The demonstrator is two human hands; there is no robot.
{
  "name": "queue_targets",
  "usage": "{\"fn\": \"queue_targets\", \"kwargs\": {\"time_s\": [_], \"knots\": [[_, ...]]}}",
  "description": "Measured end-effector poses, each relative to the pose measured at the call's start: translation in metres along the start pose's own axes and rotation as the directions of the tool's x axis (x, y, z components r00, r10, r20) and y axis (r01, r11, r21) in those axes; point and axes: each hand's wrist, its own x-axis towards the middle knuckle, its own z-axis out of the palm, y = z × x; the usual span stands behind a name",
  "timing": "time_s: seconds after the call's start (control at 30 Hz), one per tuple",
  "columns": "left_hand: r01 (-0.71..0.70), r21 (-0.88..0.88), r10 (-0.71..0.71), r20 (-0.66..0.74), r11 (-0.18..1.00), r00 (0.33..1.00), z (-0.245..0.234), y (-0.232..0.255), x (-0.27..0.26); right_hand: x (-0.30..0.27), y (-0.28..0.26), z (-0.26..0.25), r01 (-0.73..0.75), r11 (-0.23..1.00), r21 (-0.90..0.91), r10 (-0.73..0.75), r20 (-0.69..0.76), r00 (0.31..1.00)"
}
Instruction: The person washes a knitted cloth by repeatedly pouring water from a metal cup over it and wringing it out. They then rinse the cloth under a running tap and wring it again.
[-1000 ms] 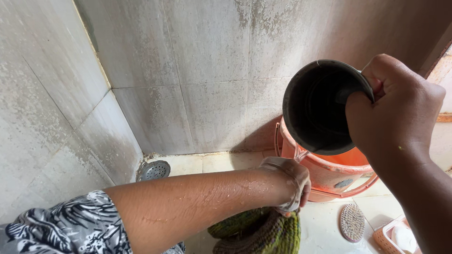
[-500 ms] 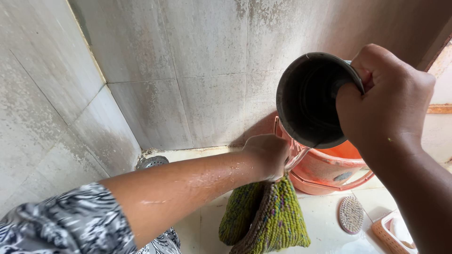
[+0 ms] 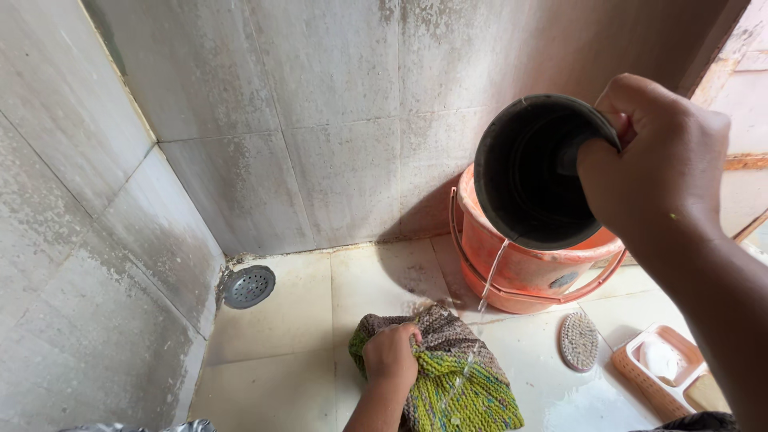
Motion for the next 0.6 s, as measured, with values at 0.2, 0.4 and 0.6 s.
{"fn": "queue_targets", "kwargs": {"time_s": [0.2, 0.4, 0.6], "knots": [[-0.090, -0.195, 0.102, 0.049, 0.977, 0.994, -0.082, 0.088, -0.013, 0.001, -0.002, 0.011, -0.009, 0.999, 0.049, 0.010, -0.021, 1.000], [-0.171, -0.318, 0.169, -0.033, 0.933, 0.985, -0.111, 0.123, -0.032, -0.005, -0.018, 0.016, 0.103, 0.995, 0.002, -0.103, -0.048, 0.994], [-0.269, -0.391, 0.240, -0.124, 0.880, 0.963, -0.148, 0.148, -0.028, -0.008, -0.018, 0.017, 0.154, 0.986, 0.056, -0.149, -0.090, 0.985]]}}
